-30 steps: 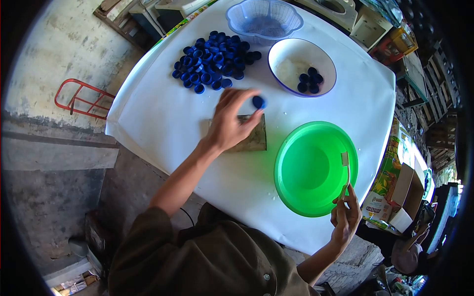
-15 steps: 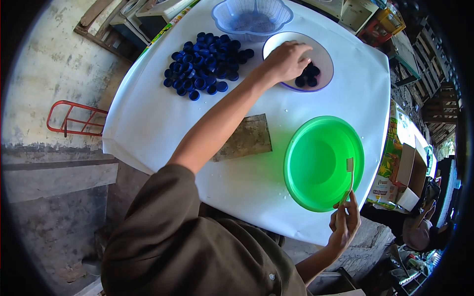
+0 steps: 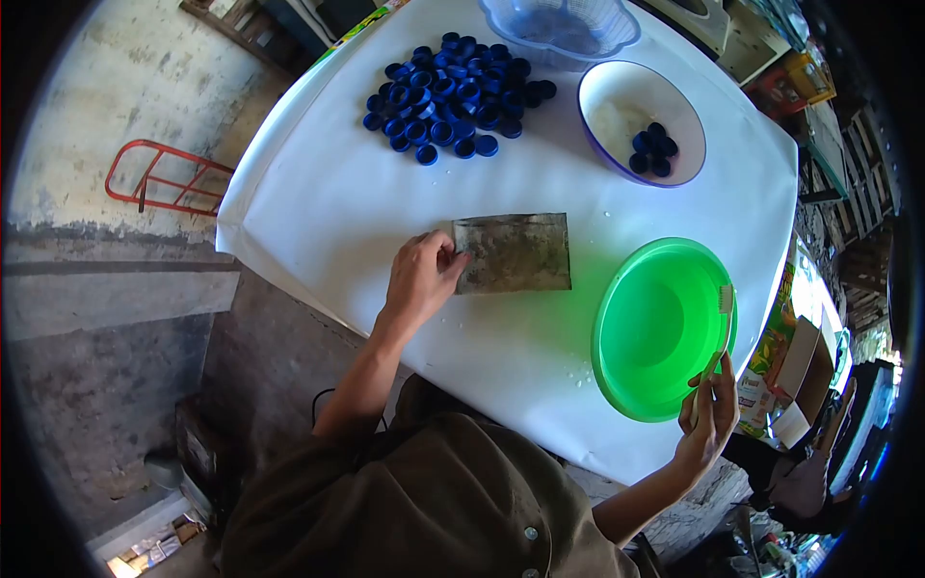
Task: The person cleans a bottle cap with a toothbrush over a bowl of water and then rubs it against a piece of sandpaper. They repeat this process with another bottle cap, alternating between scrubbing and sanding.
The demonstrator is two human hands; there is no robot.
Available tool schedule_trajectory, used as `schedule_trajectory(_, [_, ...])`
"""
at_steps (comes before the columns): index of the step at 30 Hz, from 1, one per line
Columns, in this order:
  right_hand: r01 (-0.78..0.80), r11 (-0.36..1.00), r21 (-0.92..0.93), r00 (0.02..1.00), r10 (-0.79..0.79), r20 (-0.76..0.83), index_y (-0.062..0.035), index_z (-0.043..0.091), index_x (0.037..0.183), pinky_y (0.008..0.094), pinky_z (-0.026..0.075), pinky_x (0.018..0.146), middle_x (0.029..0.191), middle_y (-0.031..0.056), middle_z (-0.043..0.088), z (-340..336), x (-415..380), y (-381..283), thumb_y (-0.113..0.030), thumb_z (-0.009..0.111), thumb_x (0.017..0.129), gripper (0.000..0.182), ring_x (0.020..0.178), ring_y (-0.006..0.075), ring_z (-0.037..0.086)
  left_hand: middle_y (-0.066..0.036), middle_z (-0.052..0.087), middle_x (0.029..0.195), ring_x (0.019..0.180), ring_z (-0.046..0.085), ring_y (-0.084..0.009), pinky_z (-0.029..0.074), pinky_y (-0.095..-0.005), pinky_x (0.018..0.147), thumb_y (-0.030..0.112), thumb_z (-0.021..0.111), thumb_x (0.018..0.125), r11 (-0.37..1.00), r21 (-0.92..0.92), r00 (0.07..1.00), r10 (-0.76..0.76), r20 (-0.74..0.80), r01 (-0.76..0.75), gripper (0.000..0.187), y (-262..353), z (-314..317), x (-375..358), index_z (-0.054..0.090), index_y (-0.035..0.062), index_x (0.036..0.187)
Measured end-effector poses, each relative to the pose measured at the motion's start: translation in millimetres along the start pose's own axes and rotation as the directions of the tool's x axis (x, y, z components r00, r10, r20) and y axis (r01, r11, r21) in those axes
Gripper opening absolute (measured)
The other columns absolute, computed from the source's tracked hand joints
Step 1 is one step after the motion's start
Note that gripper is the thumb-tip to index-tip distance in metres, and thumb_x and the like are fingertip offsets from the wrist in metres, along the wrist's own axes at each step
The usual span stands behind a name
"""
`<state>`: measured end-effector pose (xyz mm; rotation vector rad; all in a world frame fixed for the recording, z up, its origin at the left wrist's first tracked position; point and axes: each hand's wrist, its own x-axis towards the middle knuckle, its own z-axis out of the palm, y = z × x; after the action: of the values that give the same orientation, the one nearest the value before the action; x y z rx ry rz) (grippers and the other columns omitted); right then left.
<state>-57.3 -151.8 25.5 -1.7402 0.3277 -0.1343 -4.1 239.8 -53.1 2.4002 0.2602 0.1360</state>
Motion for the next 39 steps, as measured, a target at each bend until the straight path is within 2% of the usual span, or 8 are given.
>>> schedule_trajectory(5, [0.015,0.999,-0.036,0.999,-0.014,0.045,0.0008,0.048,0.144,0.0178,0.017,0.037,0.083,0.0040,0.060,-5.8,2.9,-1.9,-0.012,0.056,0.099,0.048,0.043,-0.0007,0.033,-0.006,0.062,0.077,0.065,0.055,-0.0141,0.045,-0.0298,0.062,0.004,0.075,0.082,0.932,-0.291,0.971,0.176,-0.164,-0.218,0.018,3.7,4.8,-5.4,0.058,0.0007,0.080])
schedule_trajectory(9, [-0.006,1.000,-0.031,0.997,0.008,0.077,-0.0003,0.048,0.145,0.0180,0.016,0.036,0.083,0.0029,0.059,-12.8,3.1,5.7,-0.015,0.057,0.100,0.049,0.043,-0.0005,0.033,-0.005,0.060,0.083,0.072,0.055,-0.0111,0.047,-0.0272,0.067,-0.007,0.067,0.084,0.647,-0.762,0.977,0.177,0.121,-0.023,0.021,-7.3,6.4,-33.1,0.050,0.0043,0.084])
schedule_trajectory(14, [-0.009,0.999,-0.034,0.996,0.012,0.084,0.0013,0.050,0.143,0.0177,0.017,0.037,0.079,0.0057,0.061,-18.7,10.7,7.7,-0.012,0.058,0.097,0.049,0.043,-0.0008,0.034,-0.014,0.075,0.096,0.124,0.060,-0.0326,0.050,-0.0298,0.068,-0.018,0.058,0.070,0.693,-0.706,0.901,0.386,0.198,-0.142,0.031,-2.5,3.4,-48.2,0.052,0.0064,0.088])
schedule_trajectory(23, [-0.005,0.998,-0.065,0.991,0.013,0.130,0.0009,0.050,0.143,0.0178,0.017,0.037,0.080,0.0050,0.062,-32.1,18.1,14.5,-0.012,0.059,0.097,0.048,0.043,-0.0012,0.035,-0.010,0.074,0.082,0.112,0.063,-0.0308,0.051,-0.0444,0.090,0.000,0.060,0.070,0.754,-0.618,0.837,0.473,0.275,-0.223,0.006,-1.5,-6.6,-59.8,0.056,0.0045,0.071])
schedule_trajectory(27, [-0.017,0.998,-0.055,0.988,0.025,0.151,0.0012,0.050,0.143,0.0177,0.017,0.037,0.080,0.0052,0.062,-37.5,19.3,15.8,-0.011,0.059,0.097,0.048,0.043,-0.0014,0.035,-0.008,0.072,0.083,0.099,0.063,-0.0236,0.051,-0.0370,0.075,0.005,0.063,0.078,0.740,-0.640,0.827,0.482,0.289,-0.208,0.003,-4.1,-16.3,-50.8,0.066,0.0039,0.078])
schedule_trajectory(29, [-0.019,0.998,-0.053,0.988,0.026,0.151,0.0018,0.050,0.142,0.0178,0.017,0.037,0.080,0.0054,0.062,-38.4,19.4,17.0,-0.010,0.059,0.097,0.048,0.042,-0.0015,0.035,-0.008,0.071,0.088,0.093,0.064,-0.0194,0.050,-0.0337,0.080,0.012,0.067,0.089,0.899,-0.436,0.938,0.184,0.293,-0.040,0.009,5.6,-13.4,-44.3,0.070,0.0038,0.093])
schedule_trajectory(31, [-0.021,0.998,-0.051,0.988,0.028,0.154,0.0024,0.051,0.141,0.0179,0.017,0.036,0.079,0.0058,0.062,-37.6,18.7,17.3,-0.010,0.059,0.096,0.047,0.042,-0.0014,0.035,-0.008,0.070,0.096,0.100,0.062,-0.0228,0.049,-0.0378,0.089,0.003,0.068,0.086,0.916,-0.231,0.935,0.350,0.058,-0.329,0.013,32.1,-2.6,-18.7,0.069,0.0028,0.098])
schedule_trajectory(39, [-0.014,0.999,-0.029,0.991,0.018,0.136,0.0038,0.053,0.138,0.0179,0.018,0.036,0.079,0.0067,0.063,-36.2,6.1,17.6,-0.008,0.056,0.097,0.043,0.042,-0.0004,0.035,-0.005,0.061,0.103,0.107,0.054,-0.0247,0.043,-0.0430,0.096,0.005,0.068,0.084,0.860,0.173,0.825,0.376,0.421,-0.480,0.016,52.0,41.8,37.5,0.065,0.0051,0.100])
